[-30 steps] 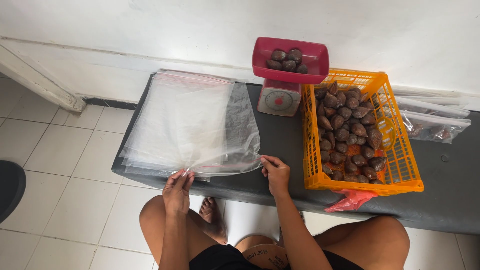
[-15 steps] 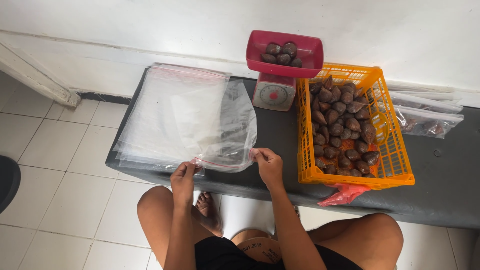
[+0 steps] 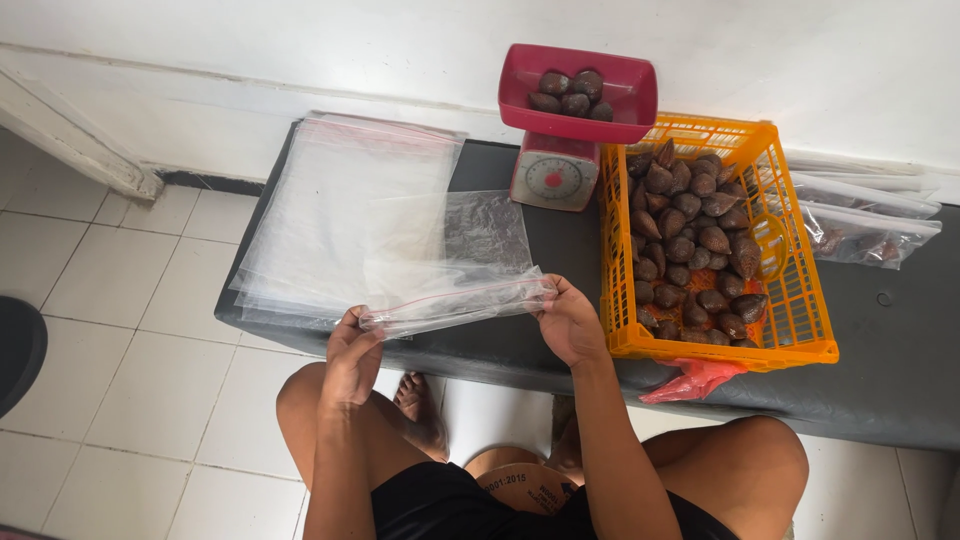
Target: Weighing salak fruits on a manual scale and packaging them into plastic zip-lock bags.
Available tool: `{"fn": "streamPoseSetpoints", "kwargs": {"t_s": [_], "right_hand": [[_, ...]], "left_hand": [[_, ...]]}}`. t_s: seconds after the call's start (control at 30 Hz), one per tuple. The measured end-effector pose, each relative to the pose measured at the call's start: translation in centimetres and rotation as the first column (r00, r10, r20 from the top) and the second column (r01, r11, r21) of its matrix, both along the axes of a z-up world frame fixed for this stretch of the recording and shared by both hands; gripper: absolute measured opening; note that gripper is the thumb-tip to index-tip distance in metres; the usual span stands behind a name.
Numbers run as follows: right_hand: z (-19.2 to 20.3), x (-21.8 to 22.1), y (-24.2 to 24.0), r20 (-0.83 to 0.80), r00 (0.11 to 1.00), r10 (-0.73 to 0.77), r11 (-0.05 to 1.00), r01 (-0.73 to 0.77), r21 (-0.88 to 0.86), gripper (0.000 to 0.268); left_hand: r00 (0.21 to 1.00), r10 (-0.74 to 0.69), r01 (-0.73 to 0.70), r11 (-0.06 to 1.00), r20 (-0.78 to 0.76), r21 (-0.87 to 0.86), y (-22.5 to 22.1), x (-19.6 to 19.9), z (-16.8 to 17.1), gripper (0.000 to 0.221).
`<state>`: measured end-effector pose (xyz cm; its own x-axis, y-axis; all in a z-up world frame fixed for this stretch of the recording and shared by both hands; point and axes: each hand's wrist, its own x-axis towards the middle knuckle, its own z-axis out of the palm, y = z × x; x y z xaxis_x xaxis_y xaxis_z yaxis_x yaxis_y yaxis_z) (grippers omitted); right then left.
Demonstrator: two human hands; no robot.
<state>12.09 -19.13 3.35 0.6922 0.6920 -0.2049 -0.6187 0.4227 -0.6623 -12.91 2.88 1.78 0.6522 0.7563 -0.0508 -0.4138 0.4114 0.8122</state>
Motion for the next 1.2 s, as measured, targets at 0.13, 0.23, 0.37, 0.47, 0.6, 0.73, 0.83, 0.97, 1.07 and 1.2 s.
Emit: {"fn": "streamPoseSetpoints", "kwargs": {"t_s": [0.13,0.23,0.37,0.47,0.6,0.73,0.83,0.97,1.07,1.2], "right_hand": [[1.6,-1.7,1.4,0.154,0.984,-0.088,0.978,0.115,-0.173,0.040],[1.5,-1.9,1.4,0.472,0.878,-0.084,0.838,0.318,-0.443,0.036],[3.3,-2.7,1.8,0.784,0.609,-0.124,0.684,0.625,-0.377,0.030],[2.8,-3.2,2.5,0.912,0.407,-0.057,0.665,0.697,-0.270,0.016],[2.9,-1.5,1.1,0.935,0.342,-0.099,0.651,0.732,-0.199,0.022],[0.2,-1.6,1.9,0.977,0.199,-0.074,0.575,0.809,-0.121,0.010],[-0.8,-1.7,1.6,0.978,0.205,-0.039,0.600,0.788,-0.141,0.010],[-3.6,-0.5,1.1,0.969,0.246,0.003,0.586,0.785,-0.201,0.017],[-4.4,-1.5,1.4,0.968,0.250,0.032,0.550,0.804,-0.226,0.017],[-4.3,-2.5,1.3,0.934,0.356,0.032,0.598,0.742,-0.303,0.015]], "left_hand": [[0.996,0.082,-0.080,0.996,0.035,-0.035,-1.3,1.9,0.1,0.028],[0.964,0.264,-0.258,0.959,-0.042,0.115,-0.7,2.3,-0.9,0.030],[0.722,0.648,-0.386,0.669,-0.243,0.635,-2.0,2.7,3.2,0.023],[0.633,0.715,-0.319,0.592,-0.299,0.741,-2.9,3.9,3.0,0.019],[0.626,0.715,-0.380,0.629,-0.312,0.678,-1.3,2.9,4.6,0.034],[0.559,0.728,-0.377,0.649,-0.396,0.661,-1.8,4.0,1.5,0.019],[0.606,0.652,-0.332,0.728,-0.456,0.600,-1.9,3.6,0.9,0.034],[0.551,0.669,-0.245,0.701,-0.499,0.669,0.1,3.5,-2.6,0.036],[0.491,0.677,-0.207,0.702,-0.549,0.681,-0.2,4.0,-3.9,0.033],[0.540,0.655,-0.186,0.705,-0.528,0.684,-1.1,3.7,-3.8,0.034]]}}
